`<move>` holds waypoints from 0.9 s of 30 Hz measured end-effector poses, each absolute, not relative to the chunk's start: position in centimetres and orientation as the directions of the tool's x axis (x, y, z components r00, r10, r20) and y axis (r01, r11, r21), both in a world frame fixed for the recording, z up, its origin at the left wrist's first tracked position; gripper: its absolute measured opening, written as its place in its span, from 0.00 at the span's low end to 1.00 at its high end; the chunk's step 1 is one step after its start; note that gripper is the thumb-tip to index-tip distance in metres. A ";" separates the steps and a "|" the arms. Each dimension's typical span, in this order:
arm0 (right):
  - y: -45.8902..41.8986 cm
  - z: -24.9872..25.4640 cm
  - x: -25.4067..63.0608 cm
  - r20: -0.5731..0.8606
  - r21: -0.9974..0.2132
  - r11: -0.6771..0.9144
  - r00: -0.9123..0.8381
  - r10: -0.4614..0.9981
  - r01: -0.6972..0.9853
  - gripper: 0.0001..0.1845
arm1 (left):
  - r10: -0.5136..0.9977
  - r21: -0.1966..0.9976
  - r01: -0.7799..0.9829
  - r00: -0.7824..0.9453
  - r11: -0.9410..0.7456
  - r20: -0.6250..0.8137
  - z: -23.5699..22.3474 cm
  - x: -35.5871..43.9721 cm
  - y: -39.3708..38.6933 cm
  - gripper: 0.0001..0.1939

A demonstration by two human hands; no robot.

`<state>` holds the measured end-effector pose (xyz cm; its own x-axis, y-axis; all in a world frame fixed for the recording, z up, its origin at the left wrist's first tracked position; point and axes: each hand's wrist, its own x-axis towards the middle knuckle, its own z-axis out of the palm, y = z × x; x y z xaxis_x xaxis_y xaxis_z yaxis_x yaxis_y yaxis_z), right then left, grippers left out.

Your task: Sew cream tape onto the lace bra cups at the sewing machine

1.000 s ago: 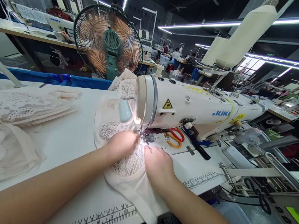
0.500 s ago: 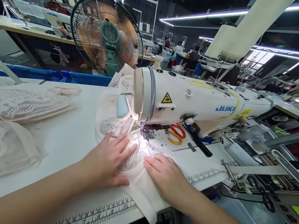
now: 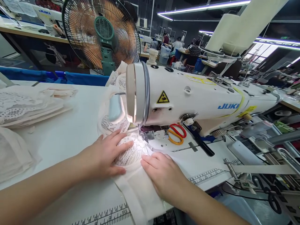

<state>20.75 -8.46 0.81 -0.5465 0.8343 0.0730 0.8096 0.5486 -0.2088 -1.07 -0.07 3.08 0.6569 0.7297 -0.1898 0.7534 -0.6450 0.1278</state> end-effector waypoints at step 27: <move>-4.9 2.0 16.8 -0.117 -0.015 0.407 -0.405 0.907 0.913 0.18 | 0.677 0.181 0.755 0.649 -0.631 -0.347 3.6 -1.3 9.4 0.35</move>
<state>16.79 -4.89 1.97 -0.4054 0.9067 -0.1166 0.9135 0.4066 -0.0146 -1.29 9.41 3.60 0.6491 0.6770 -0.3469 0.7546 -0.6308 0.1808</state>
